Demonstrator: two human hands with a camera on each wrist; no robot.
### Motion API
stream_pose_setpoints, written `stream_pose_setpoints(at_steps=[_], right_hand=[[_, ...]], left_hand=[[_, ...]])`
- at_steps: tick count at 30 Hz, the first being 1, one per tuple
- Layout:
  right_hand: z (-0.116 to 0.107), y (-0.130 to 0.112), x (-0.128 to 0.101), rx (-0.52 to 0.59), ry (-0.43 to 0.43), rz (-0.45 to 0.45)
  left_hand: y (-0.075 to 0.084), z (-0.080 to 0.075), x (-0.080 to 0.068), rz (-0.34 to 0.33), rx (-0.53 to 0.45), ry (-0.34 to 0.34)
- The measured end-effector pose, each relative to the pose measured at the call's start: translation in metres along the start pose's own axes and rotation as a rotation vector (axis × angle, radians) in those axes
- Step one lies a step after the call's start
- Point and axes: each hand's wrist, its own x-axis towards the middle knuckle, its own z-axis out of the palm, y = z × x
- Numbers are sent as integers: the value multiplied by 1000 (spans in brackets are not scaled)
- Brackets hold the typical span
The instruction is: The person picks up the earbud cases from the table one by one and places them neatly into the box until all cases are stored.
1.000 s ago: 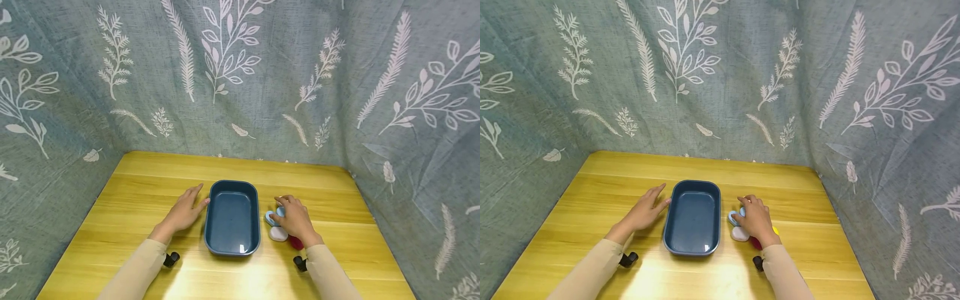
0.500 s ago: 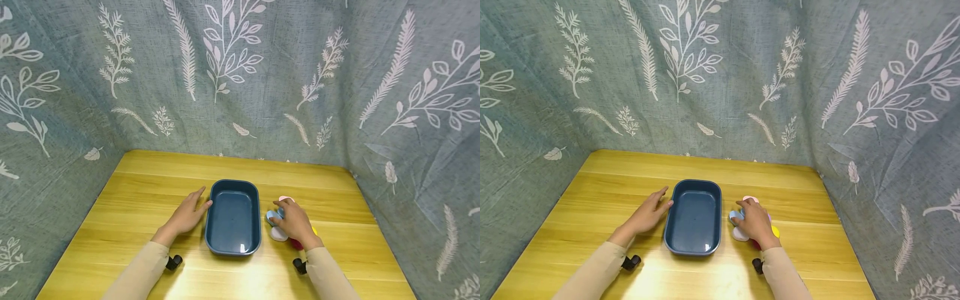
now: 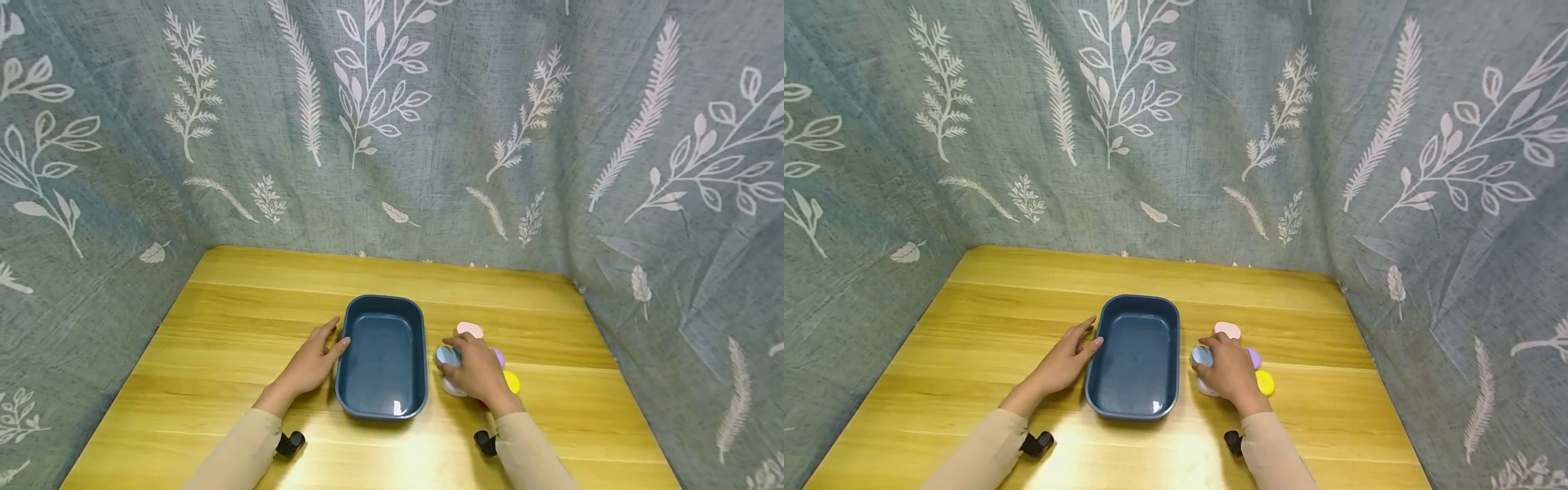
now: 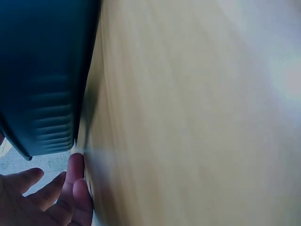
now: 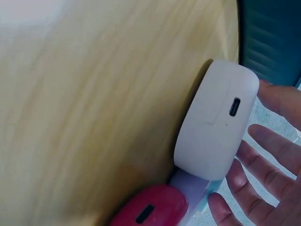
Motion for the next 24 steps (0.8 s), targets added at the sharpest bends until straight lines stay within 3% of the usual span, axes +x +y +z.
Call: stream_pose_setpoints(at_steps=[24], right_hand=[[17,-5,1,-31,67,79]], left_hand=[[1,21,-16,-41,-183,-23]])
